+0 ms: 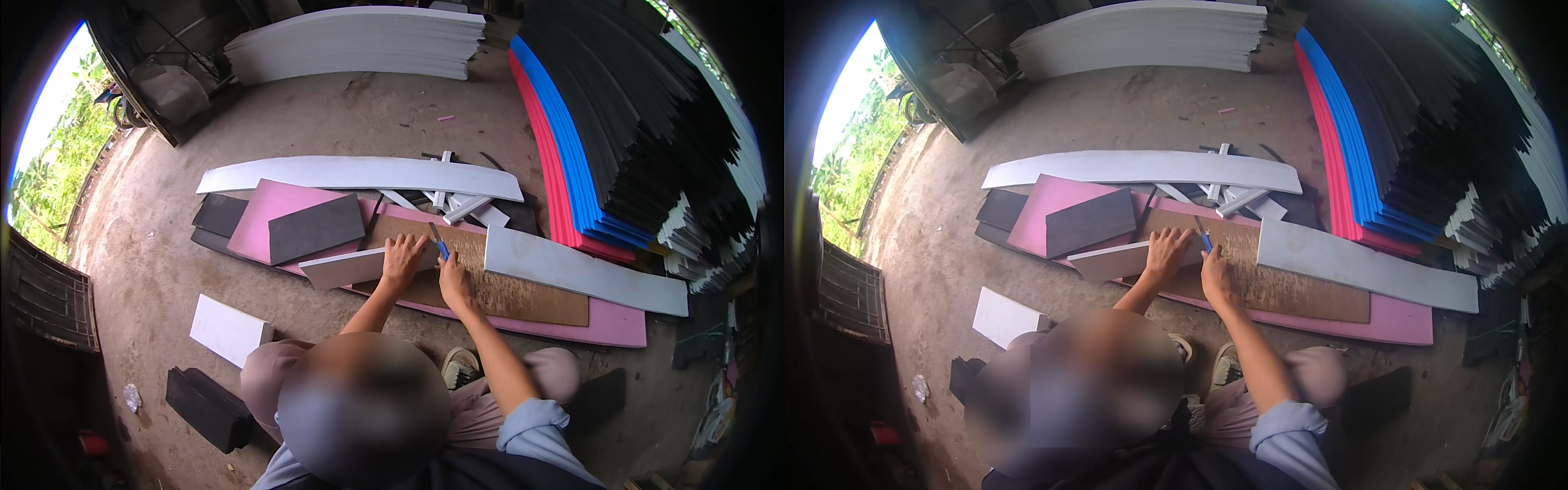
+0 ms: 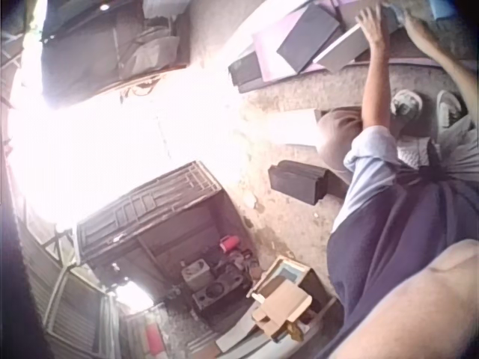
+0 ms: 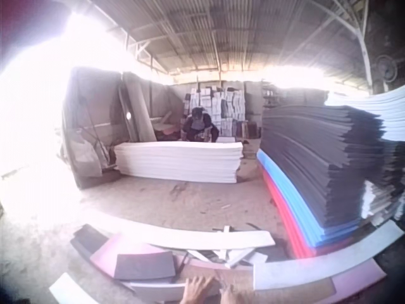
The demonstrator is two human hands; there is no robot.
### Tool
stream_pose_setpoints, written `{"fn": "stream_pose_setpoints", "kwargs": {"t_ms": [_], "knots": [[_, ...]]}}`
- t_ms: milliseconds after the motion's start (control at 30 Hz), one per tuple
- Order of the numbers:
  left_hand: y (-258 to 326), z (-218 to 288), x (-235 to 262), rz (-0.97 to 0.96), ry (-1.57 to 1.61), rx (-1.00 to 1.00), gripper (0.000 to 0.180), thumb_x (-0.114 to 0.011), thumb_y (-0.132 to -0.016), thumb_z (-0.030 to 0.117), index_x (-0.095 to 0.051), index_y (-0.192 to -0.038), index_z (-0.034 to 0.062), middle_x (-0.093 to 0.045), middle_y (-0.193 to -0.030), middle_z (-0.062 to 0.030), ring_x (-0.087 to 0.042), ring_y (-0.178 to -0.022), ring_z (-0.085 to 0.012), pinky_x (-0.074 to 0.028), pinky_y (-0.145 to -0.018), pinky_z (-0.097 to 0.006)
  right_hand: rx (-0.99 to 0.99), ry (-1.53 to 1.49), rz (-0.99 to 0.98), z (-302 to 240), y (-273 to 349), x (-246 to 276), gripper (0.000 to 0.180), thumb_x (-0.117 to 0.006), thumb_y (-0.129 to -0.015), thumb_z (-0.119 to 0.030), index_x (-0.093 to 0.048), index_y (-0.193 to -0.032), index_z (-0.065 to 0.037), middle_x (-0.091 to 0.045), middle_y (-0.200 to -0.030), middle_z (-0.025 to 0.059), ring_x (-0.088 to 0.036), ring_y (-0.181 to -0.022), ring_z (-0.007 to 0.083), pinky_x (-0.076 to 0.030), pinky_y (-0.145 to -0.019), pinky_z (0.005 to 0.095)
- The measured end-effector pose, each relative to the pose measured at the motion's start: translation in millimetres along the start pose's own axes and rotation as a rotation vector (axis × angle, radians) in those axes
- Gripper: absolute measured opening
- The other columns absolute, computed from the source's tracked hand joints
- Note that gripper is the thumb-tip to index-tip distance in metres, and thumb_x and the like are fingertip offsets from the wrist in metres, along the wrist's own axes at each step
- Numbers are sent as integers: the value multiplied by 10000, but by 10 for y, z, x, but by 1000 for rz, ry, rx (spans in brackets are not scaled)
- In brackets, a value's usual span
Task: The person retrieves a white foam sheet, then sits on the floor and uses a utility knife to cut black foam sheets into smaller rectangular pieces. The cut pieces are stacked on the floor.
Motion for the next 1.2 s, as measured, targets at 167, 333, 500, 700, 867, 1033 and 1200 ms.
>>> {"fn": "stream_pose_setpoints", "kwargs": {"t_ms": [167,333,500,700,867,1033,1200], "knots": [[-12,-3,-27,-26,19,56,279,-536,-812,214,-512,-1090,204,-563,-887,-8,-544,-873,-186,-363,-729,-398,3,-87,41,14,74,-164,280,-367,-935,-223,-417,-1018,40,-576,-710,285,-590,-694,424,-458,-548,494],[-26,45,-4,-25,20,61,265,-525,-814,197,-520,-1079,204,-568,-891,0,-549,-870,-191,-354,-727,-424,-32,-35,-11,103,33,-245,298,-350,-937,-214,-397,-1038,62,-574,-724,292,-589,-707,429,-463,-546,491],[-9,-35,-16,14,53,60,249,-520,-811,189,-507,-1060,190,-562,-873,-7,-542,-850,-198,-348,-723,-413,-28,50,-45,-1,61,-253,278,-351,-931,-193,-398,-1029,62,-590,-746,277,-605,-716,403,-484,-540,467],[-8,-36,-56,-30,42,65,184,-545,-814,221,-506,-986,167,-558,-856,-16,-539,-832,-203,-340,-729,-398,-94,167,-115,-119,98,-172,275,-343,-920,-165,-395,-1071,58,-611,-769,264,-624,-724,391,-519,-565,458],[34,42,-15,35,64,11,184,-551,-804,218,-495,-970,162,-532,-818,-17,-523,-801,-200,-332,-725,-389,-174,135,-150,-190,112,-89,250,-368,-876,-103,-403,-1065,56,-612,-829,274,-623,-779,399,-524,-628,466],[64,94,15,23,79,11,179,-548,-803,195,-491,-969,161,-522,-807,-16,-511,-787,-197,-327,-726,-389,-228,54,-255,-181,85,-43,277,-365,-853,-86,-398,-1073,78,-589,-910,308,-599,-851,429,-501,-720,492],[47,77,13,-6,86,0,159,-530,-811,180,-496,-965,162,-524,-800,-12,-510,-787,-194,-318,-727,-392,-244,59,-297,-169,35,-86,293,-359,-847,-73,-385,-1089,89,-580,-921,323,-589,-878,433,-493,-741,494]]}}
Point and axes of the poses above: each hand's wrist, its own y-axis away from the middle knuckle, its own x-axis out of the back of the hand, z = x × y, the point moved 7 cm from there along -y, towards the middle knuckle
